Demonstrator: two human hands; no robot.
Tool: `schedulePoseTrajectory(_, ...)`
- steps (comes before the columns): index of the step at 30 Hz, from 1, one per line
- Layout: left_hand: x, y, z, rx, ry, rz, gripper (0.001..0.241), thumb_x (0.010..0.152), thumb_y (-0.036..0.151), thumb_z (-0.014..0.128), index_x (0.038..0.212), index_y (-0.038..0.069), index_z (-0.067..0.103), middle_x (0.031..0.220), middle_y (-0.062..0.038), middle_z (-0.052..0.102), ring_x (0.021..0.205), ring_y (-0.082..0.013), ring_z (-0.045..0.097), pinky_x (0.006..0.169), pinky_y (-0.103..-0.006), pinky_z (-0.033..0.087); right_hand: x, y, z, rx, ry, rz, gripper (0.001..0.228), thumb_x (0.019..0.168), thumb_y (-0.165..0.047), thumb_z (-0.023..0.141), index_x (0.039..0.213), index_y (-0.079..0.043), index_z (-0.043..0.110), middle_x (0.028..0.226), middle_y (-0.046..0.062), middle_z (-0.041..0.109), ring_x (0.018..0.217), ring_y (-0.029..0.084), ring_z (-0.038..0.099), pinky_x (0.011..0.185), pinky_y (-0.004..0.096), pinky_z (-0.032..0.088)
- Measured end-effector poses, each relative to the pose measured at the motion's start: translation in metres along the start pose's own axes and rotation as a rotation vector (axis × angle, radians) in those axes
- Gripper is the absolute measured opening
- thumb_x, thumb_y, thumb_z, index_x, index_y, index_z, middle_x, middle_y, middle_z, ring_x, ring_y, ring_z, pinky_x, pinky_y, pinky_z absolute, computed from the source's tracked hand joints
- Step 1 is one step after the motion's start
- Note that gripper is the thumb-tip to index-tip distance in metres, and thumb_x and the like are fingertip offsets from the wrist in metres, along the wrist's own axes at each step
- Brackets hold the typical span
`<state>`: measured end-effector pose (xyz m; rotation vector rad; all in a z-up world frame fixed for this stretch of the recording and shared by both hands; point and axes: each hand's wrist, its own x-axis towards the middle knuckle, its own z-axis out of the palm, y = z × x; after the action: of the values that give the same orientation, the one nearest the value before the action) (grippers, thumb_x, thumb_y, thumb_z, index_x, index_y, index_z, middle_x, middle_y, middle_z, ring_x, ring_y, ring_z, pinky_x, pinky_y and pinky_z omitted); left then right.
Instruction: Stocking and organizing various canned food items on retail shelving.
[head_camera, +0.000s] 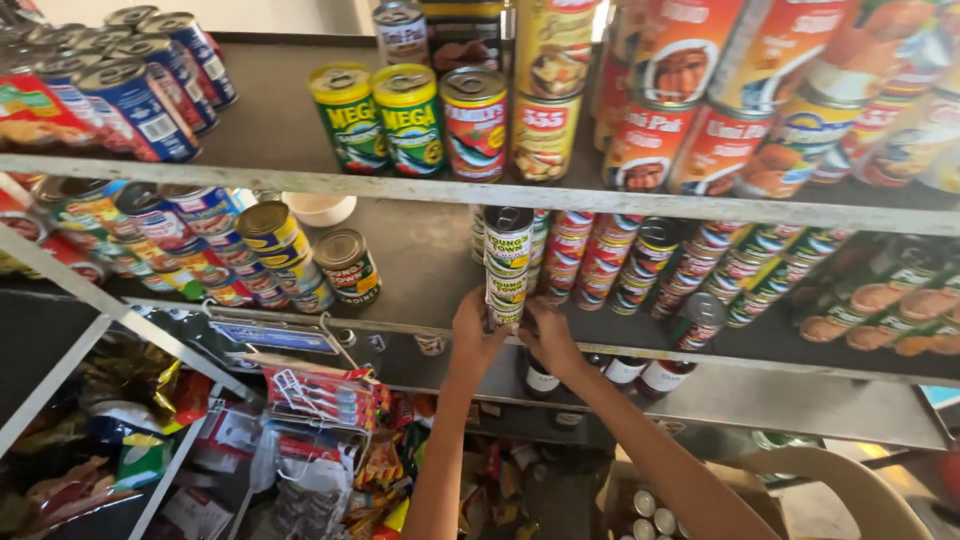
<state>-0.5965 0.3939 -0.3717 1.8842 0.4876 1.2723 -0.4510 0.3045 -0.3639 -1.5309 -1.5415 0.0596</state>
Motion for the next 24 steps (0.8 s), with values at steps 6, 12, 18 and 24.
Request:
schedulePoseTrajectory(6, 0.012, -0.01, -0.027, 0.053, 0.028, 0.02, 0.06, 0.078, 0.001, 0.086, 0.129, -0.002, 0.056, 0.115, -0.019, 0.065, 0.104, -0.0329, 0.071, 0.086, -0.0407, 0.057, 0.018, 0.001, 0.036, -0.065, 0.075, 0.001, 0.045, 0.081, -0.002, 0.08, 0.122, 0.003, 0.063, 0.111, 0.026, 0.068, 0.101, 0.046, 0.066, 0.082, 0.049, 0.053)
schedulePoseTrajectory(12, 0.024, -0.01, -0.032, 0.085, -0.007, -0.018, 0.063, 0.082, 0.015, 0.085, 0.134, -0.001, 0.054, 0.113, -0.02, 0.068, 0.098, -0.0352, 0.072, 0.081, -0.0417, 0.057, 0.017, -0.001, 0.054, 0.106, 0.188, 0.187, 0.024, 0.088, -0.003, 0.076, 0.109, 0.003, 0.066, 0.096, 0.019, 0.076, 0.088, 0.029, 0.079, 0.071, 0.037, 0.061)
schedulePoseTrajectory(18, 0.034, -0.031, -0.025, 0.159, 0.005, 0.054, 0.061, 0.084, 0.018, 0.085, 0.133, -0.002, 0.055, 0.113, -0.023, 0.068, 0.105, -0.0435, 0.066, 0.086, -0.0464, 0.053, 0.024, 0.005, 0.058, 0.11, 0.253, 0.181, 0.027, 0.087, 0.002, 0.072, 0.113, 0.003, 0.064, 0.099, 0.017, 0.077, 0.088, 0.023, 0.079, 0.071, 0.034, 0.062)
schedulePoseTrajectory(24, 0.043, -0.062, -0.01, 0.181, 0.061, 0.094, 0.057, 0.088, 0.017, 0.079, 0.136, 0.0, 0.053, 0.123, -0.026, 0.064, 0.11, -0.0456, 0.065, 0.091, -0.0461, 0.054, 0.018, 0.006, 0.058, 0.014, 0.091, 0.216, 0.047, 0.088, -0.002, 0.065, 0.135, 0.0, 0.061, 0.108, 0.027, 0.07, 0.098, 0.038, 0.073, 0.079, 0.041, 0.058)
